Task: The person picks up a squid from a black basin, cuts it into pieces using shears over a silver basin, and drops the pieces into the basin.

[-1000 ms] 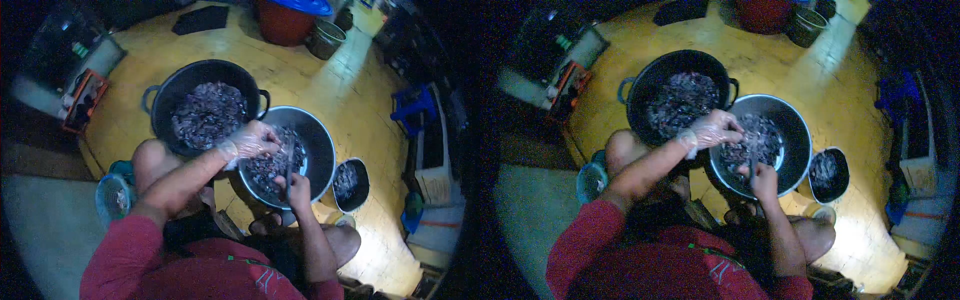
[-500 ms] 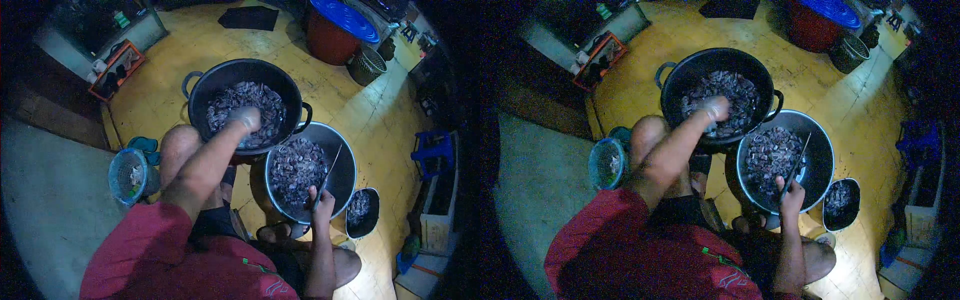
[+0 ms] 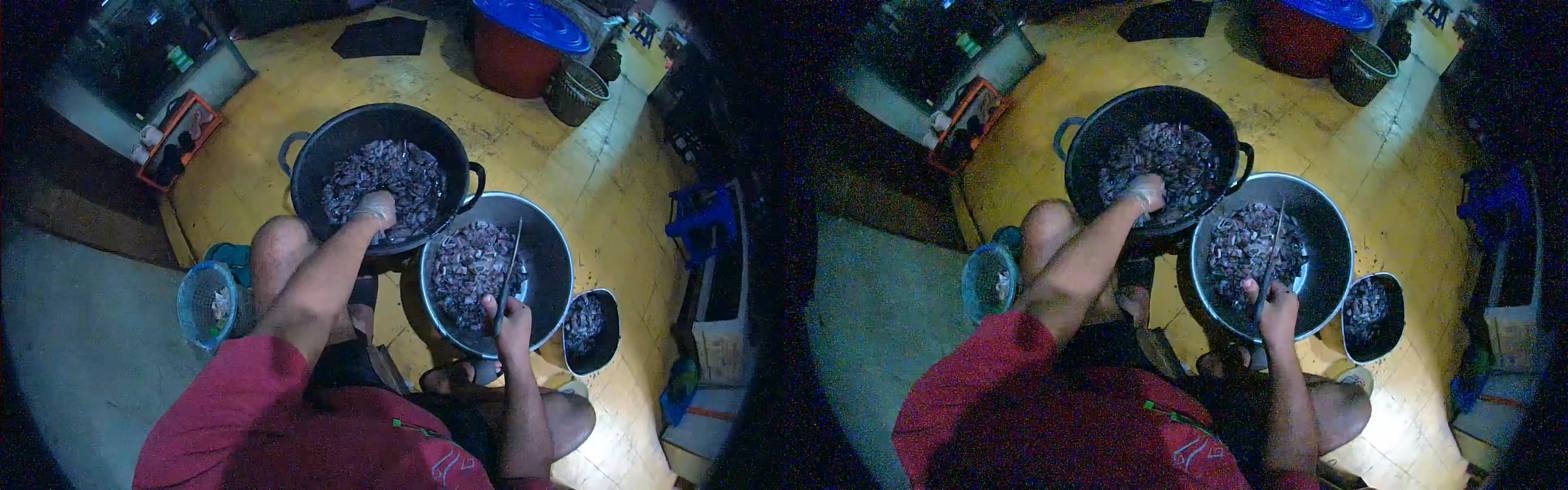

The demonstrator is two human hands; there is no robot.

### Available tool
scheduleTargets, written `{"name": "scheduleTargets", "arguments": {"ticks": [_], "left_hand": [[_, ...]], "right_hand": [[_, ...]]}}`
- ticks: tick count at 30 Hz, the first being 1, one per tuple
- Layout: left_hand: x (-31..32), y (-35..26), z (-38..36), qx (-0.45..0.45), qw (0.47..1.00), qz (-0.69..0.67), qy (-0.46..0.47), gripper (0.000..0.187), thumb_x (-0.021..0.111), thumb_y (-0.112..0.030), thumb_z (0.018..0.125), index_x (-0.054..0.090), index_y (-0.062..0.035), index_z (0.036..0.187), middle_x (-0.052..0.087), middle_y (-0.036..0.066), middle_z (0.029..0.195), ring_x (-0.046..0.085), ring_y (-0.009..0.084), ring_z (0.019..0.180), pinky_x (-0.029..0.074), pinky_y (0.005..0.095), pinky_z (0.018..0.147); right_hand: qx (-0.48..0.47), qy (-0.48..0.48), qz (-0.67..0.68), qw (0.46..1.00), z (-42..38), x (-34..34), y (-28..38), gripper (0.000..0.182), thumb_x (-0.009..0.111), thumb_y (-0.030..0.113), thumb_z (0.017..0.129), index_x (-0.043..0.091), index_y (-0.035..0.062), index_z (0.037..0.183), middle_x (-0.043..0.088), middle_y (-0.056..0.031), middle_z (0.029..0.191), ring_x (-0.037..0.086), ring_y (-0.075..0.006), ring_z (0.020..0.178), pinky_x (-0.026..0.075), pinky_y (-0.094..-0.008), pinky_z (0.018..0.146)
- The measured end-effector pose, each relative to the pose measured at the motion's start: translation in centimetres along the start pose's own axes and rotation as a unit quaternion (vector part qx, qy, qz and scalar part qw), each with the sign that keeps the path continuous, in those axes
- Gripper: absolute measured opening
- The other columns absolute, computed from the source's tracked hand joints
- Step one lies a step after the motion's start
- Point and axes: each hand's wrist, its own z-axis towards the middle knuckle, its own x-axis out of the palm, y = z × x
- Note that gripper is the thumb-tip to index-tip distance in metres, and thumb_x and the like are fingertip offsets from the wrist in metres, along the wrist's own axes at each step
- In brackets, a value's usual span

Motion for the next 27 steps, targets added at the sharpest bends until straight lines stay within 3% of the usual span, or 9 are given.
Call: {"name": "scheduleTargets", "arguments": {"ticks": [3, 4, 7, 8, 10, 11, 19, 22, 27], "left_hand": [[-3.3, 0.0, -0.7, 0.029, 0.999, -0.022, 0.009, 0.023, 0.065, -0.016, 0.075, 0.072, -0.0039, 0.094, 0.070, 0.018, 0.093, 0.069, 0.0293, 0.089, 0.054, 0.0393, 0.079], [-3.5, 0.6, 0.1, 0.013, 0.974, -0.225, 0.007, 0.022, 0.064, -0.012, 0.076, 0.070, -0.0027, 0.095, 0.071, 0.016, 0.088, 0.069, 0.0262, 0.084, 0.054, 0.0364, 0.075], [-8.0, -2.3, -3.6, 0.049, 0.772, -0.633, -0.031, 0.025, 0.063, 0.000, 0.080, 0.060, -0.0003, 0.105, 0.070, 0.010, 0.086, 0.067, 0.0180, 0.080, 0.053, 0.0275, 0.068], [-8.8, -3.4, -4.5, 0.056, 0.774, -0.631, -0.027, 0.025, 0.063, 0.000, 0.080, 0.060, -0.0003, 0.105, 0.070, 0.010, 0.086, 0.067, 0.0180, 0.080, 0.053, 0.0275, 0.068], [-9.5, -5.2, -5.6, 0.143, 0.630, -0.763, 0.002, 0.033, 0.065, 0.003, 0.082, 0.053, 0.0004, 0.113, 0.068, 0.013, 0.099, 0.067, 0.0184, 0.085, 0.053, 0.0273, 0.073], [-9.3, -6.2, -6.3, 0.178, 0.606, -0.775, 0.019, 0.030, 0.066, 0.000, 0.083, 0.054, 0.0005, 0.111, 0.065, 0.014, 0.107, 0.066, 0.0185, 0.087, 0.053, 0.0279, 0.077], [-7.0, -13.0, -12.7, 0.178, 0.663, -0.726, 0.030, 0.018, 0.071, 0.000, 0.081, 0.058, -0.0008, 0.094, 0.066, 0.008, 0.084, 0.064, 0.0152, 0.073, 0.054, 0.0277, 0.068], [-6.4, -13.2, -12.4, 0.161, 0.711, -0.684, 0.043, 0.017, 0.072, 0.000, 0.080, 0.059, 0.0001, 0.091, 0.065, 0.007, 0.082, 0.063, 0.0142, 0.068, 0.054, 0.0279, 0.063], [-7.2, -12.6, -11.5, 0.200, 0.703, -0.680, 0.061, 0.018, 0.073, -0.002, 0.080, 0.060, 0.0004, 0.093, 0.065, 0.007, 0.082, 0.062, 0.0129, 0.067, 0.053, 0.0268, 0.061]], "right_hand": [[0.036, 0.029, -0.025, 0.999, -0.2, -0.1, 0.8, 0.051, 0.073, 0.048, 0.080, 0.067, -0.0032, 0.079, 0.062, -0.0092, 0.063, 0.054, -0.0145, 0.059, 0.045, -0.0343, 0.058], [0.004, 0.024, -0.049, 0.998, -0.3, -0.1, 1.1, 0.052, 0.073, 0.048, 0.080, 0.067, -0.0031, 0.080, 0.062, -0.0098, 0.064, 0.055, -0.0144, 0.061, 0.045, -0.0351, 0.059], [-0.010, 0.031, -0.027, 0.999, -0.2, 0.2, -0.5, 0.052, 0.072, 0.049, 0.079, 0.068, -0.0019, 0.082, 0.063, -0.0102, 0.066, 0.055, -0.0143, 0.065, 0.045, -0.0363, 0.062], [-0.009, 0.076, 0.011, 0.997, -0.6, 0.4, 0.4, 0.052, 0.073, 0.050, 0.079, 0.068, -0.0015, 0.083, 0.063, -0.0090, 0.067, 0.054, -0.0144, 0.065, 0.045, -0.0362, 0.062], [-0.026, 0.154, -0.007, 0.988, -0.6, 0.4, 0.6, 0.052, 0.073, 0.049, 0.078, 0.067, -0.0013, 0.086, 0.062, -0.0048, 0.069, 0.053, -0.0139, 0.065, 0.045, -0.0342, 0.062], [-0.025, 0.147, -0.006, 0.989, -0.8, 0.3, 0.5, 0.052, 0.073, 0.049, 0.078, 0.067, -0.0013, 0.086, 0.062, -0.0048, 0.069, 0.053, -0.0139, 0.065, 0.045, -0.0342, 0.062], [-0.015, 0.162, 0.053, 0.985, -1.8, 0.7, 1.6, 0.051, 0.072, 0.047, 0.080, 0.067, -0.0023, 0.092, 0.064, -0.0050, 0.073, 0.055, -0.0119, 0.068, 0.046, -0.0322, 0.063], [-0.036, 0.113, 0.072, 0.990, -1.5, 0.6, 1.6, 0.050, 0.073, 0.047, 0.079, 0.067, -0.0026, 0.085, 0.062, -0.0042, 0.068, 0.053, -0.0112, 0.065, 0.045, -0.0323, 0.061], [-0.003, 0.109, -0.022, 0.994, -0.7, 0.3, -0.2, 0.051, 0.074, 0.052, 0.078, 0.063, 0.0016, 0.075, 0.056, 0.0027, 0.061, 0.050, -0.0074, 0.055, 0.039, -0.0255, 0.051]]}}
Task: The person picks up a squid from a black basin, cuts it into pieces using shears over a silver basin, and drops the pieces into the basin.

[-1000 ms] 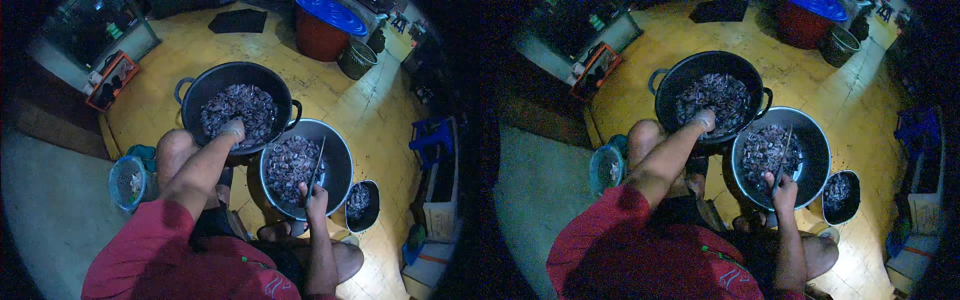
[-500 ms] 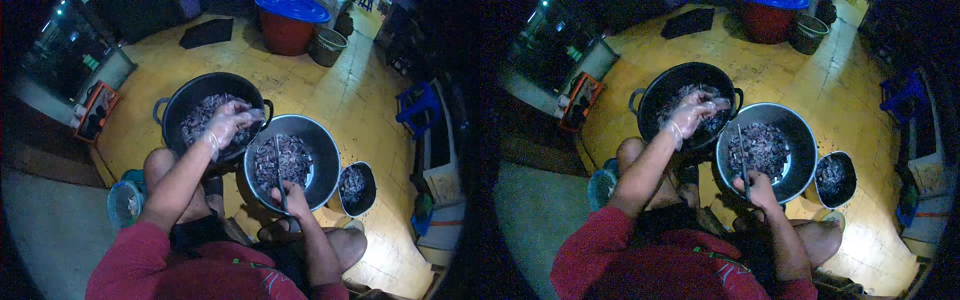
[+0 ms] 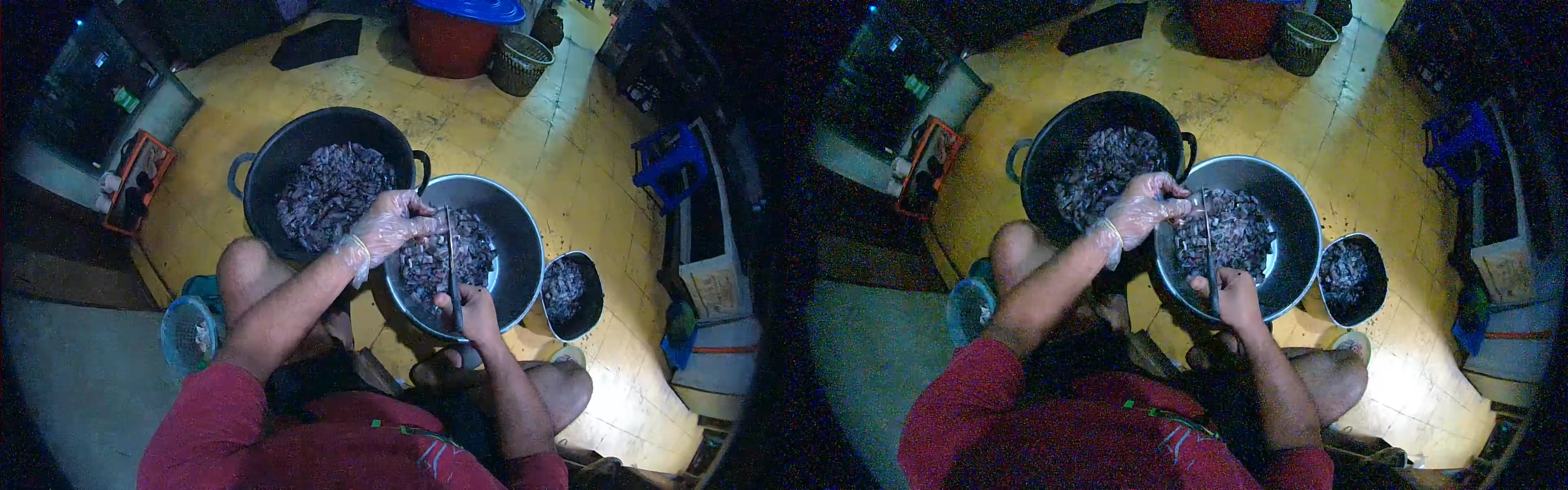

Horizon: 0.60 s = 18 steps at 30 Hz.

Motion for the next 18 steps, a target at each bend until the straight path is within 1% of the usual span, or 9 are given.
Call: {"name": "scheduleTargets", "arguments": {"ticks": [2, 4, 6, 7, 8, 9, 10, 13, 18], "left_hand": [[-1.0, -0.1, 0.4, -0.005, 1.000, 0.014, 0.022, 0.018, 0.073, -0.003, 0.080, 0.061, 0.0005, 0.093, 0.066, 0.007, 0.081, 0.062, 0.0125, 0.066, 0.052, 0.0263, 0.061], [-1.3, -1.3, 0.3, -0.022, 0.990, 0.075, 0.113, 0.016, 0.073, -0.004, 0.080, 0.062, 0.0009, 0.090, 0.066, 0.007, 0.078, 0.062, 0.0117, 0.065, 0.052, 0.0249, 0.061], [-1.0, -1.3, 0.1, -0.029, 0.986, 0.113, 0.121, 0.014, 0.074, -0.004, 0.079, 0.062, 0.0011, 0.086, 0.066, 0.006, 0.076, 0.062, 0.0111, 0.065, 0.051, 0.0243, 0.061], [-1.1, -0.8, 0.2, -0.036, 0.983, 0.111, 0.141, 0.014, 0.073, -0.003, 0.079, 0.062, 0.0009, 0.086, 0.065, 0.006, 0.075, 0.062, 0.0114, 0.065, 0.052, 0.0248, 0.061], [-1.2, -0.4, 0.3, -0.043, 0.980, 0.109, 0.161, 0.014, 0.073, -0.003, 0.079, 0.062, 0.0007, 0.087, 0.065, 0.006, 0.075, 0.062, 0.0116, 0.065, 0.052, 0.0253, 0.062], [-1.3, -0.4, 0.4, -0.074, 0.983, 0.073, 0.151, 0.013, 0.072, -0.002, 0.079, 0.062, 0.0007, 0.087, 0.065, 0.007, 0.077, 0.063, 0.0126, 0.066, 0.052, 0.0263, 0.063], [-1.4, -0.2, 0.5, -0.074, 0.983, 0.072, 0.151, 0.013, 0.072, -0.002, 0.079, 0.062, 0.0007, 0.087, 0.065, 0.007, 0.077, 0.063, 0.0126, 0.066, 0.052, 0.0263, 0.063], [-1.6, -0.1, 0.7, -0.043, 0.993, 0.020, 0.108, 0.014, 0.072, 0.000, 0.079, 0.061, 0.0011, 0.088, 0.064, 0.007, 0.080, 0.063, 0.0139, 0.067, 0.053, 0.0270, 0.064], [-1.1, 0.3, 1.1, -0.032, 0.998, -0.044, 0.032, 0.018, 0.073, 0.000, 0.077, 0.060, 0.0014, 0.090, 0.064, 0.007, 0.080, 0.063, 0.0147, 0.067, 0.053, 0.0277, 0.064]], "right_hand": [[0.002, 0.009, 0.017, 1.000, 0.2, 0.1, -0.5, 0.049, 0.075, 0.050, 0.078, 0.064, 0.0015, 0.076, 0.056, 0.0030, 0.062, 0.050, -0.0074, 0.055, 0.039, -0.0255, 0.051], [0.003, 0.017, 0.034, 0.999, -0.1, 0.2, 0.6, 0.048, 0.075, 0.048, 0.079, 0.064, 0.0013, 0.077, 0.056, 0.0033, 0.062, 0.050, -0.0074, 0.055, 0.039, -0.0255, 0.050], [-0.030, -0.004, 0.123, 0.992, -0.9, 0.4, 2.7, 0.055, 0.076, 0.053, 0.074, 0.062, 0.0007, 0.066, 0.055, 0.0000, 0.058, 0.046, -0.0093, 0.057, 0.041, -0.0300, 0.053], [-0.028, -0.003, 0.121, 0.992, -0.7, 0.3, 2.1, 0.055, 0.076, 0.053, 0.074, 0.062, 0.0007, 0.066, 0.055, 0.0000, 0.058, 0.046, -0.0093, 0.057, 0.041, -0.0300, 0.053], [-0.026, -0.004, 0.060, 0.998, -0.5, 0.1, 1.1, 0.049, 0.076, 0.048, 0.077, 0.062, 0.0010, 0.070, 0.056, 0.0008, 0.060, 0.049, -0.0085, 0.055, 0.041, -0.0275, 0.051], [-0.025, -0.004, -0.002, 1.000, -0.4, -0.1, 1.2, 0.044, 0.076, 0.043, 0.080, 0.062, 0.0013, 0.074, 0.057, 0.0016, 0.062, 0.051, -0.0076, 0.054, 0.040, -0.0251, 0.049], [-0.024, -0.003, -0.003, 1.000, -0.5, -0.2, 1.3, 0.044, 0.076, 0.043, 0.080, 0.062, 0.0013, 0.074, 0.057, 0.0016, 0.062, 0.051, -0.0076, 0.054, 0.040, -0.0251, 0.049], [0.033, -0.021, 0.099, 0.994, -0.5, -0.9, 2.0, 0.046, 0.076, 0.044, 0.079, 0.068, -0.0018, 0.081, 0.060, 0.0010, 0.063, 0.050, -0.0073, 0.059, 0.041, -0.0264, 0.054], [-0.017, 0.004, 0.124, 0.992, -0.9, -0.5, 2.3, 0.051, 0.074, 0.048, 0.079, 0.067, -0.0019, 0.084, 0.062, -0.0013, 0.068, 0.051, -0.0083, 0.064, 0.043, -0.0285, 0.058]]}}
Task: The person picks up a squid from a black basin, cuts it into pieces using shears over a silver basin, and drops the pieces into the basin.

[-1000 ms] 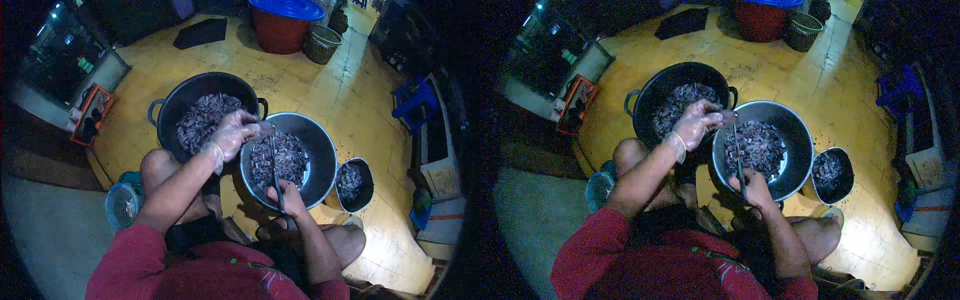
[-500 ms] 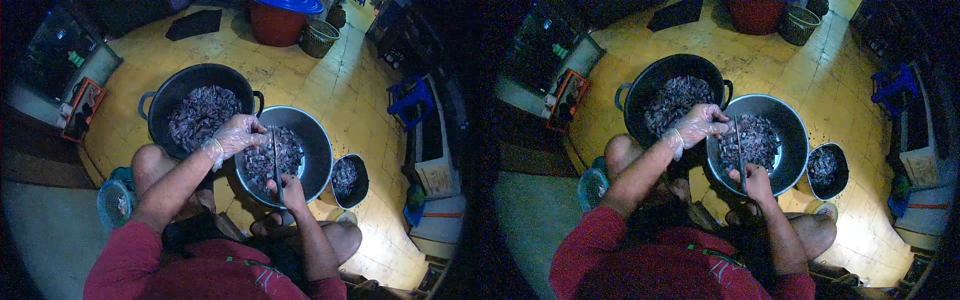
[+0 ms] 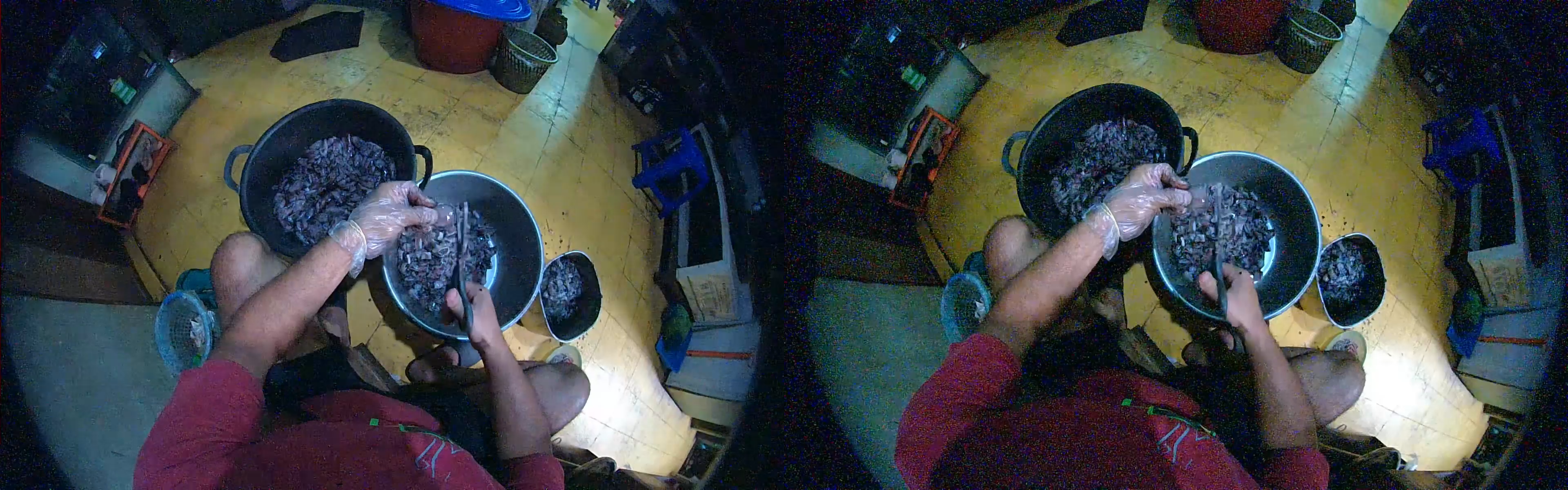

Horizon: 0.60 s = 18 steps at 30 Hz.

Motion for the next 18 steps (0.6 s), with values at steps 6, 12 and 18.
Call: {"name": "scheduleTargets", "arguments": {"ticks": [6, 12, 18], "left_hand": [[0.8, 0.6, -0.2, -0.021, 1.000, -0.007, 0.002, 0.021, 0.076, -0.001, 0.075, 0.060, 0.0011, 0.089, 0.064, 0.008, 0.080, 0.063, 0.0152, 0.066, 0.052, 0.0275, 0.063], [0.1, -0.3, -0.1, -0.022, 0.999, 0.016, 0.021, 0.016, 0.075, -0.002, 0.076, 0.062, 0.0012, 0.085, 0.066, 0.009, 0.077, 0.063, 0.0146, 0.065, 0.052, 0.0278, 0.063], [0.2, 0.5, -0.3, -0.033, 0.989, 0.112, 0.088, 0.011, 0.073, -0.001, 0.079, 0.064, 0.0026, 0.085, 0.067, 0.009, 0.078, 0.062, 0.0140, 0.065, 0.053, 0.0277, 0.063]], "right_hand": [[0.000, 0.011, -0.054, 0.998, 0.5, 0.6, -2.0, 0.054, 0.073, 0.052, 0.077, 0.065, -0.0008, 0.077, 0.058, -0.0016, 0.064, 0.049, -0.0091, 0.064, 0.043, -0.0311, 0.059], [0.018, 0.006, -0.088, 0.996, 0.7, 0.1, -2.4, 0.050, 0.076, 0.051, 0.077, 0.059, 0.0044, 0.070, 0.054, 0.0045, 0.063, 0.046, -0.0052, 0.056, 0.037, -0.0241, 0.050], [-0.005, 0.024, -0.019, 1.000, 0.3, 0.6, -1.5, 0.044, 0.078, 0.044, 0.078, 0.060, 0.0042, 0.070, 0.055, 0.0027, 0.060, 0.048, -0.0065, 0.053, 0.037, -0.0244, 0.047]]}}
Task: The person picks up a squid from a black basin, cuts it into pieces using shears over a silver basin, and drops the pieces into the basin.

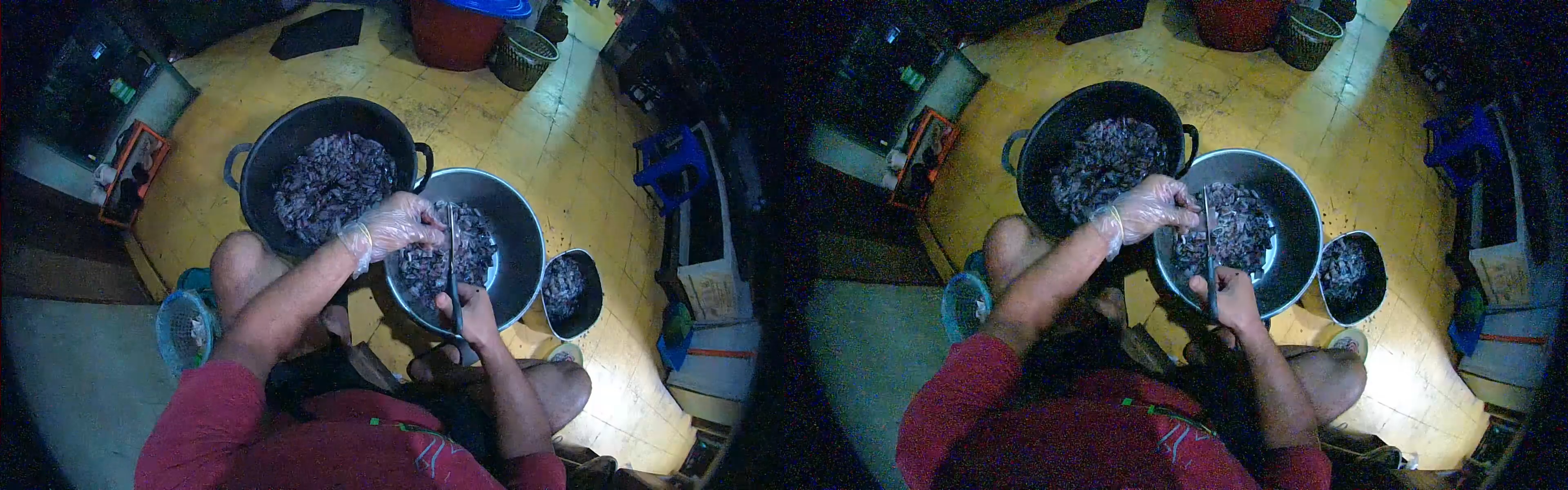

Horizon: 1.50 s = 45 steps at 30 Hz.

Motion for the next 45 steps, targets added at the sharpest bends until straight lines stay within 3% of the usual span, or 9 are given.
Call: {"name": "scheduleTargets", "arguments": {"ticks": [3, 5, 8, 13, 24, 32, 34, 38, 45], "left_hand": [[-0.1, 0.3, 0.3, 0.006, 0.998, -0.055, -0.010, 0.010, 0.071, 0.000, 0.080, 0.065, 0.0028, 0.088, 0.067, 0.010, 0.079, 0.063, 0.0143, 0.066, 0.053, 0.0276, 0.064], [0.1, 0.4, 0.3, 0.005, 0.995, -0.094, -0.040, 0.010, 0.070, 0.000, 0.081, 0.065, 0.0023, 0.090, 0.068, 0.010, 0.083, 0.064, 0.0150, 0.069, 0.053, 0.0275, 0.066], [0.1, 0.4, 0.5, 0.011, 0.986, -0.139, -0.087, 0.011, 0.070, 0.000, 0.081, 0.064, 0.0020, 0.090, 0.068, 0.010, 0.085, 0.064, 0.0154, 0.071, 0.053, 0.0275, 0.067], [0.3, 1.2, 1.0, 0.036, 0.976, -0.160, -0.143, 0.013, 0.072, 0.002, 0.078, 0.063, 0.0017, 0.087, 0.067, 0.009, 0.086, 0.065, 0.0151, 0.074, 0.053, 0.0277, 0.068], [1.1, 0.5, 0.7, 0.021, 0.990, -0.029, -0.138, 0.014, 0.075, -0.001, 0.078, 0.064, 0.0027, 0.086, 0.066, 0.008, 0.077, 0.064, 0.0130, 0.065, 0.053, 0.0263, 0.060], [0.7, -1.1, 0.0, 0.002, 0.981, 0.190, -0.034, 0.017, 0.078, -0.010, 0.076, 0.068, 0.0019, 0.082, 0.069, 0.009, 0.076, 0.063, 0.0119, 0.064, 0.050, 0.0272, 0.059], [0.4, -0.2, 0.4, 0.107, 0.959, 0.263, 0.002, 0.018, 0.078, -0.012, 0.076, 0.068, 0.0011, 0.082, 0.069, 0.011, 0.076, 0.065, 0.0131, 0.067, 0.050, 0.0282, 0.059], [2.1, 3.2, 0.9, 0.169, 0.938, 0.301, 0.015, 0.026, 0.077, -0.025, 0.074, 0.069, -0.0031, 0.086, 0.069, 0.013, 0.080, 0.067, 0.0266, 0.075, 0.051, 0.0373, 0.070], [0.4, 1.7, 0.2, 0.110, 0.906, 0.408, 0.000, 0.026, 0.062, -0.033, 0.083, 0.072, -0.0102, 0.091, 0.069, 0.016, 0.088, 0.066, 0.0339, 0.085, 0.052, 0.0413, 0.078]], "right_hand": [[0.026, -0.044, -0.084, 0.995, 0.2, -0.4, -0.7, 0.049, 0.077, 0.048, 0.077, 0.061, 0.0028, 0.071, 0.056, 0.0011, 0.060, 0.048, -0.0071, 0.052, 0.036, -0.0245, 0.046], [0.021, -0.082, 0.006, 0.996, 0.2, -0.3, 0.4, 0.054, 0.076, 0.054, 0.076, 0.060, 0.0016, 0.073, 0.056, -0.0003, 0.061, 0.048, -0.0081, 0.051, 0.036, -0.0247, 0.045], [0.050, -0.070, -0.035, 0.996, 0.4, -0.9, 0.0, 0.054, 0.074, 0.052, 0.078, 0.068, -0.0014, 0.085, 0.062, -0.0027, 0.069, 0.053, -0.0102, 0.065, 0.045, -0.0301, 0.061], [0.032, -0.028, -0.026, 0.999, 0.0, 0.2, 0.0, 0.053, 0.072, 0.051, 0.079, 0.068, -0.0013, 0.089, 0.063, -0.0041, 0.069, 0.054, -0.0121, 0.066, 0.046, -0.0319, 0.063], [0.034, -0.051, -0.157, 0.986, 0.3, -0.4, -0.6, 0.050, 0.074, 0.052, 0.078, 0.060, 0.0050, 0.071, 0.054, 0.0042, 0.060, 0.047, -0.0060, 0.055, 0.036, -0.0244, 0.049], [0.023, -0.014, -0.081, 0.996, 0.2, 0.0, 0.1, 0.048, 0.075, 0.048, 0.078, 0.061, 0.0023, 0.072, 0.054, 0.0023, 0.059, 0.048, -0.0066, 0.054, 0.036, -0.0248, 0.048], [0.047, -0.057, -0.096, 0.993, 0.2, -0.5, -0.1, 0.047, 0.077, 0.045, 0.078, 0.061, 0.0014, 0.070, 0.053, 0.0020, 0.056, 0.047, -0.0067, 0.051, 0.036, -0.0253, 0.047], [-0.078, -0.161, -0.134, 0.975, 0.9, -1.1, -1.4, 0.046, 0.074, 0.041, 0.083, 0.059, 0.0002, 0.069, 0.052, 0.0007, 0.058, 0.050, -0.0087, 0.050, 0.039, -0.0264, 0.042], [-0.035, -0.198, -0.044, 0.979, 1.0, -1.3, 0.0, 0.039, 0.066, 0.033, 0.090, 0.056, 0.0015, 0.070, 0.052, -0.0027, 0.058, 0.049, -0.0111, 0.047, 0.040, -0.0272, 0.044]]}}
